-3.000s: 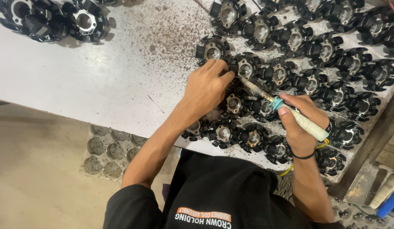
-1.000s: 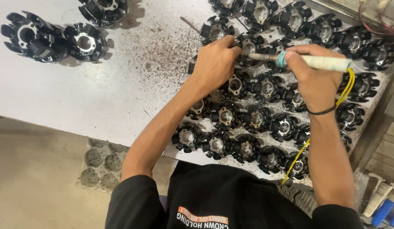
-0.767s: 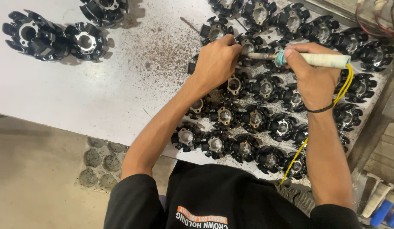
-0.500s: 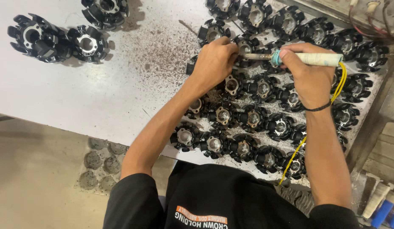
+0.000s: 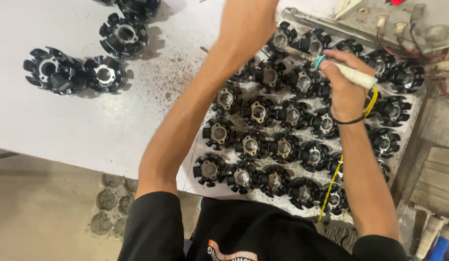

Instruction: The person solders wire leads onto black plastic fan/rotor housings arranged in rows on a workbench, holding each housing steady with one hand while applying a soldering iron with the other, then moving to the next housing. Near the end they handle a red test probe lead over the finished housings.

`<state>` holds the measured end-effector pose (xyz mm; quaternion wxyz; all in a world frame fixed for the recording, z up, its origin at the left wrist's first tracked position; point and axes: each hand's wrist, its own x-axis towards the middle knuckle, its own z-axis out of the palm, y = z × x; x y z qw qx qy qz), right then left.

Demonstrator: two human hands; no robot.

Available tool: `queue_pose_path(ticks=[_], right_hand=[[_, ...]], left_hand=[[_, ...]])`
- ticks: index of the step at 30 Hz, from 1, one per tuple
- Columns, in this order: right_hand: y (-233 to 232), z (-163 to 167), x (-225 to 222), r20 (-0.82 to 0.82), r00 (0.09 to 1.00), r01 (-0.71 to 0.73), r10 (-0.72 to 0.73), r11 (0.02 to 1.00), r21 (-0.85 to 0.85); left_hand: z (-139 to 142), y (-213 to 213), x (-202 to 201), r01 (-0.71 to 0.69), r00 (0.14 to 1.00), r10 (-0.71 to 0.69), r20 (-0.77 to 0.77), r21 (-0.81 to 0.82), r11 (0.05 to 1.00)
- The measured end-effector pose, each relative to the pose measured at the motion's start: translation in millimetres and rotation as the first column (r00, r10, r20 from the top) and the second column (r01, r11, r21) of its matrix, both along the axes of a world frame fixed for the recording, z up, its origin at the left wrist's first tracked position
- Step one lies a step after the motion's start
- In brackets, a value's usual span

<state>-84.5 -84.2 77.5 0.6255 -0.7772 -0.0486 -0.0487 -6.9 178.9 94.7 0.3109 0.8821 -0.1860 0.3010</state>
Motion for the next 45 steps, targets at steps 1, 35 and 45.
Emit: queue_pose_path(ticks=[1,35,45], right_hand=[[2,0,3,0.011,1.0,-0.015,0.014,1.0,0.007],[14,-16,54,-0.011,0.999,0.049,-0.048,0.992,0.115],[-2,5,33,-0.057,0.998,0.046,-0.035,0.978,0.203]], left_hand=[[-20,-3,-5,-0.004,1.0,0.004,-0.019,-0.015,1.0],[-109,-22,-3,0.046,0.956,-0.067,-0.287,-0.079,0.996],[-59,-16,-26,-0.033,0.985,-0.012,-0.17,-0.26,0.965]])
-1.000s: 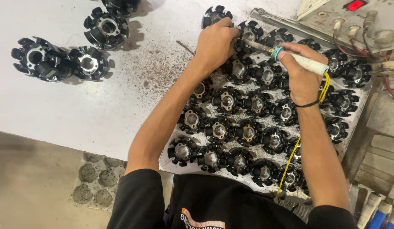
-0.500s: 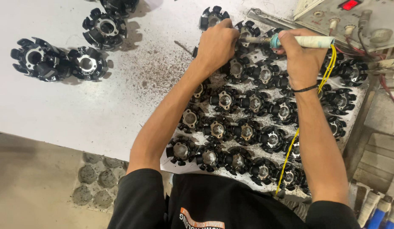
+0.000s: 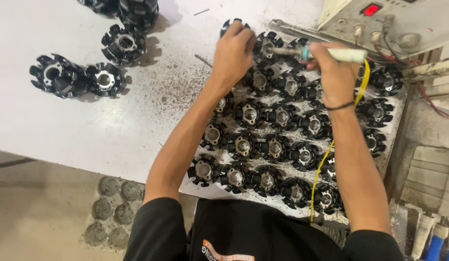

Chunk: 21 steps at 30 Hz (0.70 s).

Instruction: The person solders wire leads onto black plastic fan/rotor housings arranged in rows on a workbench, holding each housing steady with one hand while applying a soldering iron with the other, then moving to the next housing. Near the end they handle a red test probe lead over the finished housings.

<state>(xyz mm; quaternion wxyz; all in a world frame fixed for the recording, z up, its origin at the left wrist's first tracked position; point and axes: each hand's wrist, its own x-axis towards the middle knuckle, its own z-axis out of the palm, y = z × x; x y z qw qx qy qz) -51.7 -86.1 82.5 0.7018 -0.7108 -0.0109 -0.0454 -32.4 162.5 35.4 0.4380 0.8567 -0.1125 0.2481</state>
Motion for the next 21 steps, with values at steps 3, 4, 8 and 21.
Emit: queue_pose_path(ticks=[3,4,8,21], right_hand=[[-35,12,-45,0.021,1.0,0.004,-0.004,0.999,0.043],[-50,16,-66,0.054,0.999,0.004,-0.005,1.0,0.021],[-114,37,-182,0.246,0.967,0.163,-0.064,0.898,-0.408],[-261,-3,-513,-0.03,0.494,0.853,-0.869,0.477,0.21]], left_hand=[[44,18,-46,-0.003,0.999,0.005,0.052,-0.036,0.999],[59,21,-64,0.029,1.0,-0.029,-0.001,-0.049,0.998],[108,7,-158,0.202,0.973,-0.187,0.137,-0.1,0.974],[102,-165,-300,0.717,0.285,-0.921,-0.264,-0.579,0.388]])
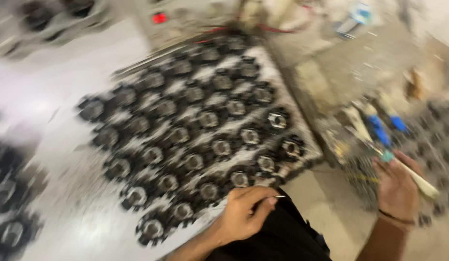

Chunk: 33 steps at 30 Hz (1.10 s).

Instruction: The person solders wire leads onto black plastic fan/rotor housings arranged in rows on a workbench, holding each housing steady with one hand while applying a soldering iron with the other, then moving to the next housing. Near the end they handle a red test probe lead over the finished housings.

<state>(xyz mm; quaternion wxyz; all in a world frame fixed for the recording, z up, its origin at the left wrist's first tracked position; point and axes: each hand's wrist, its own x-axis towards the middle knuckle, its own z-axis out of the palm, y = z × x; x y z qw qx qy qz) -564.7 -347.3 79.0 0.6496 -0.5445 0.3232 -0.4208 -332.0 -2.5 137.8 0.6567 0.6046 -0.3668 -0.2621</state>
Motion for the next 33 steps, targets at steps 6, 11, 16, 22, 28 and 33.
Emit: queue_pose_path(ticks=[6,11,16,22,28,33], right_hand=[[-29,-46,-30,0.239,0.908,0.176,-0.345,0.83,0.53],[-26,-50,18,0.382,0.877,-0.078,-0.291,0.699,0.711],[-3,-37,54,-0.287,0.948,-0.13,0.139,0.99,0.05],[-15,-25,62,-0.576,0.727,-0.276,-0.375,0.609,-0.744],[-64,-34,64,-0.574,0.662,-0.332,-0.481,0.499,-0.801],[-61,-37,20,-0.613,0.636,-0.253,-0.469,0.624,-0.74]], left_hand=[[-11,-20,-14,0.011,1.0,-0.01,-0.006,0.083,0.996],[-16,-28,-26,0.009,1.0,-0.009,-0.002,0.153,0.988],[-20,-23,-26,-0.057,0.998,0.052,0.031,0.199,0.978],[-20,-26,-28,-0.061,0.997,0.05,0.05,0.238,0.969],[-16,-30,-33,0.011,0.998,-0.023,0.063,0.193,0.981],[-17,-24,-30,-0.018,0.998,0.005,0.061,0.204,0.979]])
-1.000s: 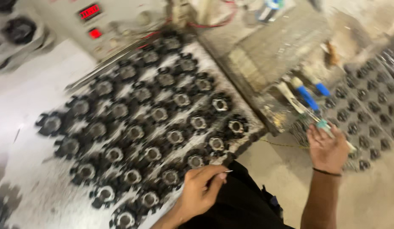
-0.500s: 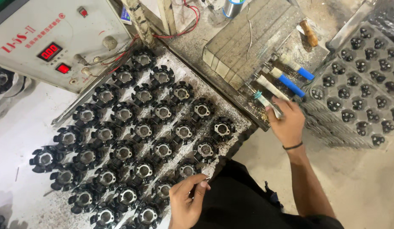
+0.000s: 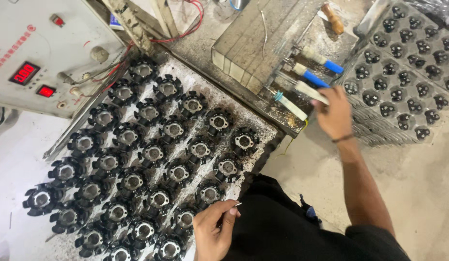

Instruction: The person solders wire leads onto black plastic fan/rotor housings arranged in rows on a workbench, holding each housing steady with one hand while applying a soldering iron with the other, then moving to the next housing. Near the end they handle a red test probe lead over the finished housings.

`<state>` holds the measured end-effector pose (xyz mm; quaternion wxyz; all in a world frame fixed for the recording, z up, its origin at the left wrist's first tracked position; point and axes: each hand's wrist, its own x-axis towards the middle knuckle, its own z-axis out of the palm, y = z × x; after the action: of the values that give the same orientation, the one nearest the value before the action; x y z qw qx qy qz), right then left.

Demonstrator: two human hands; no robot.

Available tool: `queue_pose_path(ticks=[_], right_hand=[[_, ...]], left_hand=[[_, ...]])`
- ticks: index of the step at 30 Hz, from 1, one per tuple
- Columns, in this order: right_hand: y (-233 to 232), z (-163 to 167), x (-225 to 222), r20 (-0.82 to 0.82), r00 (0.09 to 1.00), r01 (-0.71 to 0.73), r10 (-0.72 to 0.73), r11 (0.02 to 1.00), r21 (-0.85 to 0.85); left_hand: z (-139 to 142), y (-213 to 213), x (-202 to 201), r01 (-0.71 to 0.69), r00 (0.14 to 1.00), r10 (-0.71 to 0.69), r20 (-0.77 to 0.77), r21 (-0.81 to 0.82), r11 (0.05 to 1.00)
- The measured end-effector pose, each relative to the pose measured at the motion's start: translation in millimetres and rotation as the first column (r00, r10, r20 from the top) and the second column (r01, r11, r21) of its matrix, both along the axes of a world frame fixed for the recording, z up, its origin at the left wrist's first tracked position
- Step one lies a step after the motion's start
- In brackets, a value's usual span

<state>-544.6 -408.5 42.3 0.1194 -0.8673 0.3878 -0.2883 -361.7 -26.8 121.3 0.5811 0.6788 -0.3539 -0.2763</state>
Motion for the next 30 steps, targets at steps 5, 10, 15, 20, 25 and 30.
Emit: queue_pose_path(ticks=[5,10,15,20,25,30], right_hand=[[53,33,-68,-0.047,0.999,-0.009,0.008,1.0,-0.019],[129,41,-48,0.08,0.992,-0.119,0.097,0.926,0.358],[194,30,26,0.292,0.882,-0.47,0.37,0.734,0.491],[236,29,83,0.148,0.764,-0.644,0.628,0.755,0.123],[264,24,122,0.269,0.277,-0.955,0.922,0.295,-0.028],[297,11,179,0.749,0.382,-0.923,0.541,0.189,0.334]], left_hand=[[-1,-7,7,0.003,1.0,-0.003,-0.007,0.025,1.0],[-3,-26,6,0.191,0.981,-0.192,-0.028,-0.045,0.981],[-13,-22,3,0.177,0.979,-0.192,-0.067,-0.188,0.966],[-31,5,14,-0.189,0.96,0.135,-0.247,-0.213,0.958],[-38,41,38,-0.542,0.773,0.243,-0.586,-0.41,0.734],[-20,79,53,-0.382,0.873,0.203,-0.444,-0.363,0.85]])
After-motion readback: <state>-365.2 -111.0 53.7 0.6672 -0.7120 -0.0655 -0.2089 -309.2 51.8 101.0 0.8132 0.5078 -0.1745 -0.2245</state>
